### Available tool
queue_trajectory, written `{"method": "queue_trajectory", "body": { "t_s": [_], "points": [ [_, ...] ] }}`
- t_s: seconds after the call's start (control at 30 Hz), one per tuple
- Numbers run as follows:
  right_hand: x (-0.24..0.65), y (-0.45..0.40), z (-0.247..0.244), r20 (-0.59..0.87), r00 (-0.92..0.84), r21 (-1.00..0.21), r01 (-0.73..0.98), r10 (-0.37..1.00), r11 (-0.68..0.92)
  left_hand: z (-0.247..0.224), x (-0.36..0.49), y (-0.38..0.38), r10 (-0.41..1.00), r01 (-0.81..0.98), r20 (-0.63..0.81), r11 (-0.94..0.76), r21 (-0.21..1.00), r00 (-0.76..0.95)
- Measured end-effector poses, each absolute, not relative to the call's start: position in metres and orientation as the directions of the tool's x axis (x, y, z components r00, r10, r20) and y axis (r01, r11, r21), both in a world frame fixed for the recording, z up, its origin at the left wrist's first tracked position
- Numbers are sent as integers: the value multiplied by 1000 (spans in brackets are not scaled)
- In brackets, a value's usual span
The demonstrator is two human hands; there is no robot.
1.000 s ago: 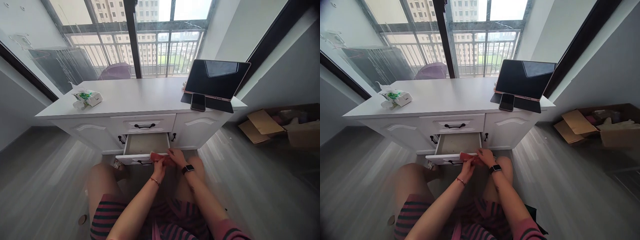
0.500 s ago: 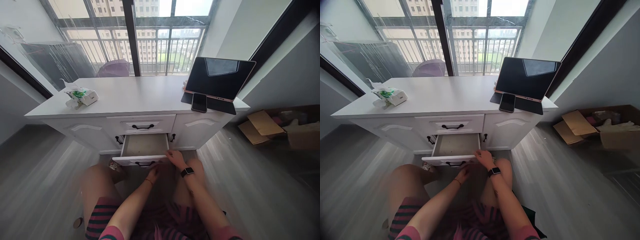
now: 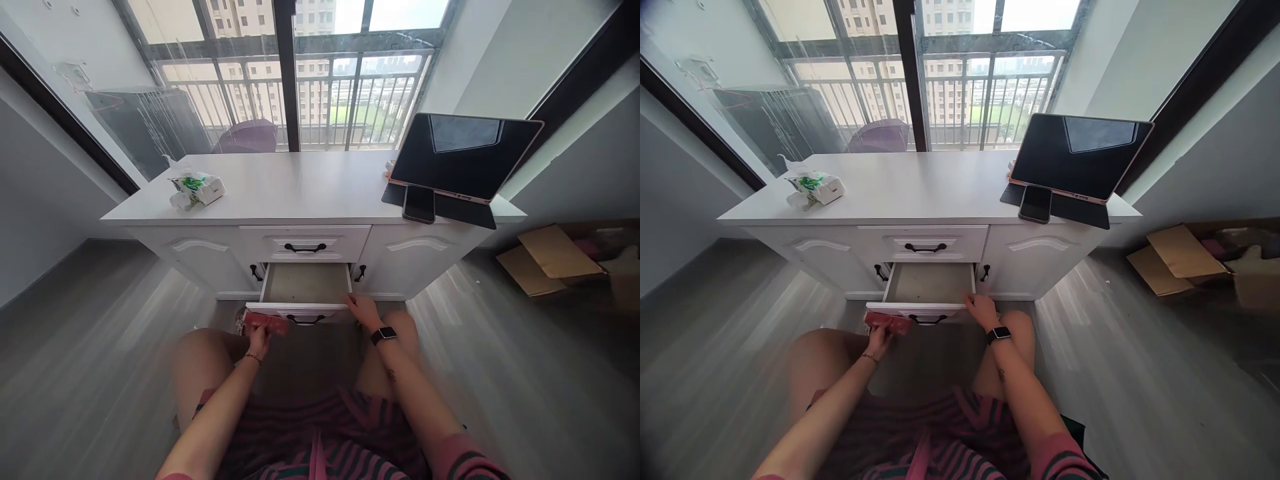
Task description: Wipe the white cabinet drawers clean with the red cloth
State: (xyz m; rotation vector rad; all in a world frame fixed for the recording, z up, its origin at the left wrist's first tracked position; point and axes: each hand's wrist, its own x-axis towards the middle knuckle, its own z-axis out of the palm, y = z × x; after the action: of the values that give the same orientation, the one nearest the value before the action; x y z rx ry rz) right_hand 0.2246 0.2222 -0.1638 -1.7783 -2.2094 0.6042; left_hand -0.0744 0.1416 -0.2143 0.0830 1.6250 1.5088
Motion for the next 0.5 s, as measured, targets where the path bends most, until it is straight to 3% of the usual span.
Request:
{"method": "queue_trajectory", "body": {
  "t_s": [0.23,0.5],
  "points": [
    [223,223,-165,-44,-251,-434,877,967,207,-205,-44,153,600,-471,-493,210,857,-629],
    [223,225,-169,-23,-249,-418,882,968,217,-192,50,160,729,-568,-576,314,761,-369]
  ]
}}
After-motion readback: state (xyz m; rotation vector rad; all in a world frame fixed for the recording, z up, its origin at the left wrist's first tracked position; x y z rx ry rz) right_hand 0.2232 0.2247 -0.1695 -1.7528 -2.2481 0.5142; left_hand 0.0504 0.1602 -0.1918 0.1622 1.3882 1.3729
